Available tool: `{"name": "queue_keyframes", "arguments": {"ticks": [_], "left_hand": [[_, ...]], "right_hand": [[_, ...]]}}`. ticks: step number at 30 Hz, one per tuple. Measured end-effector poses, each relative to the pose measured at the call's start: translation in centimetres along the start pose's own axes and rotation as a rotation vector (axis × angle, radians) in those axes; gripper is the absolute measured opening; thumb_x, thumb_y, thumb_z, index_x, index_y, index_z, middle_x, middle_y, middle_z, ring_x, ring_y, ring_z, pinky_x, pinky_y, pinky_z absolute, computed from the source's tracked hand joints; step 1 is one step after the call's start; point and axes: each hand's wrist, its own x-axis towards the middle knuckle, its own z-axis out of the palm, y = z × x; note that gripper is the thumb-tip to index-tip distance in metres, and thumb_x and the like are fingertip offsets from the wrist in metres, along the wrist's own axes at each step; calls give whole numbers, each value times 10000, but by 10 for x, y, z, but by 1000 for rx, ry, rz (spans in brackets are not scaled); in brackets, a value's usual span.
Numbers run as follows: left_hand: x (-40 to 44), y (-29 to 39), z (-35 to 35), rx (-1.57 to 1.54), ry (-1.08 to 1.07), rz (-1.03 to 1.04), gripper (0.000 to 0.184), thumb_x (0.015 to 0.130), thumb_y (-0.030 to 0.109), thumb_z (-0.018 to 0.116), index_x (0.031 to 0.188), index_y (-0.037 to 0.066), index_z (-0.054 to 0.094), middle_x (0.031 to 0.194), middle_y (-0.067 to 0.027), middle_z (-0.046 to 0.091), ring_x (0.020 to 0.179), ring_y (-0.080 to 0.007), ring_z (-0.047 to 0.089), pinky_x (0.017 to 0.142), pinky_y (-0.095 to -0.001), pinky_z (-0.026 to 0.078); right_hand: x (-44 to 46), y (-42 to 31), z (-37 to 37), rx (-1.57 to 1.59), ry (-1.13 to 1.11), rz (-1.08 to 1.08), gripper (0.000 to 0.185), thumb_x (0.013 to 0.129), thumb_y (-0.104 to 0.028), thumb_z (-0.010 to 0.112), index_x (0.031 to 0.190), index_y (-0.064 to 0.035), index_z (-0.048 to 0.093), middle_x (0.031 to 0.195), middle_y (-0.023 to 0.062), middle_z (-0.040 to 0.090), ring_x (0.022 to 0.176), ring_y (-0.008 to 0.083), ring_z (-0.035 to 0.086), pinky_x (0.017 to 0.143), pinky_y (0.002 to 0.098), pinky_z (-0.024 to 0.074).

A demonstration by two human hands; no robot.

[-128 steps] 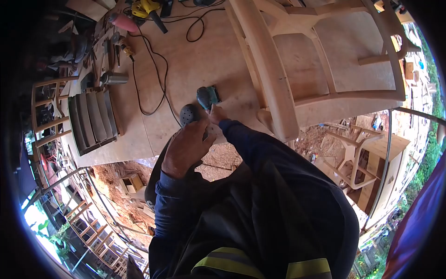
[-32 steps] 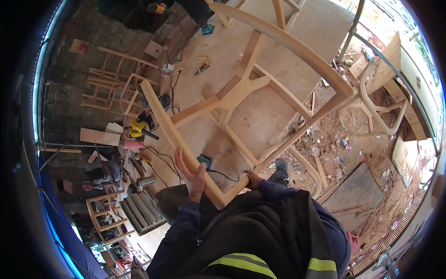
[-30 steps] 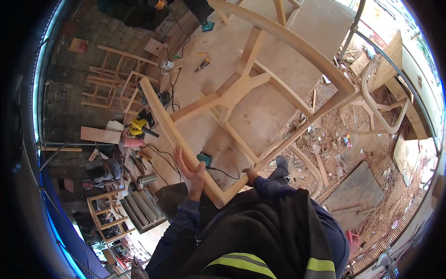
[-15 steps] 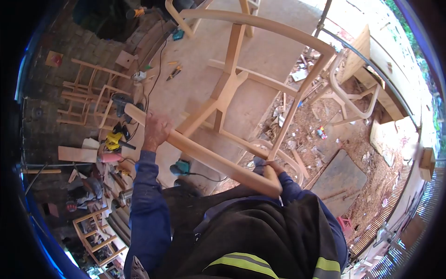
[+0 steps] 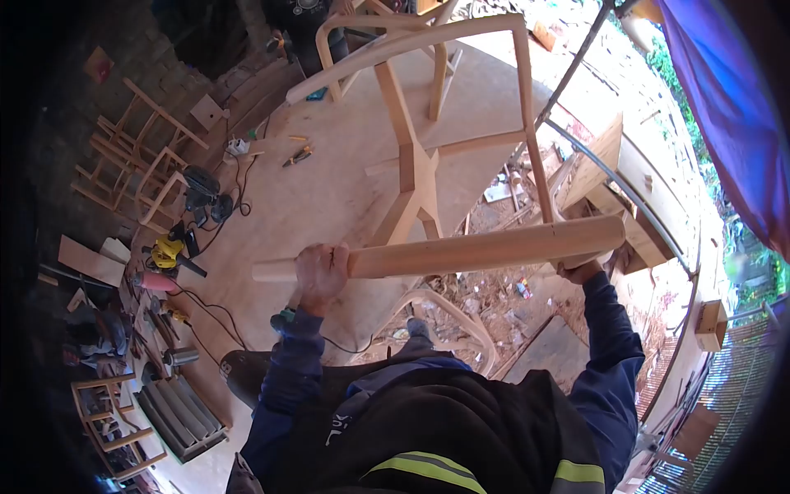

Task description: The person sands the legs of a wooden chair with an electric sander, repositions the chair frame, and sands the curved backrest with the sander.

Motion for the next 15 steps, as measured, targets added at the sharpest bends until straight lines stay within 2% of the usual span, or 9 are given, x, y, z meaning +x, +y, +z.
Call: {"name": "queue_keyframes", "arguments": {"ticks": [2, 5, 6, 8, 10, 11, 12, 13, 15], "left_hand": [[-10, -7, -8, 93, 58, 41, 337, 867, 248, 578, 564, 104, 608, 562, -124, 628, 567, -343, 623, 562, -463, 523], [-30, -17, -6, 94, 180, -3, 231, 858, 200, 613, 641, 121, 610, 557, -98, 592, 545, -338, 600, 524, -462, 499], [-43, -17, -4, -25, 128, -112, 160, 851, 179, 627, 700, 128, 624, 597, -99, 608, 551, -340, 604, 522, -459, 494], [-75, -12, 6, -256, 45, -315, 54, 847, 149, 642, 795, 135, 645, 667, -106, 636, 562, -343, 610, 525, -455, 487], [-106, -1, 22, -455, 15, -519, 30, 858, 146, 630, 844, 130, 652, 720, -120, 657, 570, -342, 616, 543, -456, 488], [-120, 5, 33, -550, 9, -622, 44, 868, 150, 618, 857, 125, 652, 743, -129, 665, 573, -342, 619, 556, -457, 490], [-133, 12, 47, -417, 119, -561, 106, 890, 170, 582, 836, 114, 655, 739, -133, 669, 581, -340, 626, 578, -458, 498], [-144, 18, 63, -285, 223, -495, 171, 911, 189, 546, 815, 104, 659, 735, -136, 673, 589, -338, 633, 600, -458, 506], [-163, 9, 95, -206, 347, -454, 245, 943, 208, 495, 813, 87, 665, 733, -143, 676, 610, -343, 644, 624, -464, 516]], "right_hand": [[-11, -31, 36, -111, -70, -134, 437, 990, -478, 573, 1251, -129, 600, 1119, 80, 666, 992, 259, 659, 760, 390, 563], [-16, -64, 105, -1025, -71, -830, 408, 1003, -343, 588, 1306, -71, 557, 1225, 105, 645, 1118, 256, 634, 909, 394, 557], [-15, -73, 132, -1329, -84, -1063, 404, 1007, -297, 593, 1324, -52, 542, 1260, 113, 638, 1160, 255, 625, 958, 395, 555], [-21, -79, 194, -1197, -234, -1139, 370, 1016, -220, 582, 1331, -31, 540, 1272, 122, 644, 1173, 246, 632, 988, 386, 560], [-27, -66, 264, -359, -423, -729, 313, 1024, -156, 549, 1308, -26, 563, 1226, 124, 670, 1114, 229, 663, 947, 365, 575], [-19, -67, 283, -690, -426, -951, 292, 1007, -132, 542, 1261, 6, 584, 1192, 156, 680, 1094, 254, 672, 950, 373, 572], [-12, -66, 300, -1021, -424, -1168, 275, 990, -107, 535, 1213, 39, 604, 1158, 189, 690, 1075, 279, 680, 952, 381, 569], [-19, -51, 320, -1077, -418, -1211, 238, 978, -108, 547, 1159, 33, 609, 1099, 177, 685, 1024, 270, 678, 924, 374, 569], [-34, -8, 368, -686, -460, -831, 170, 955, -111, 571, 1051, 21, 617, 982, 154, 676, 922, 253, 675, 867, 360, 567]]}}
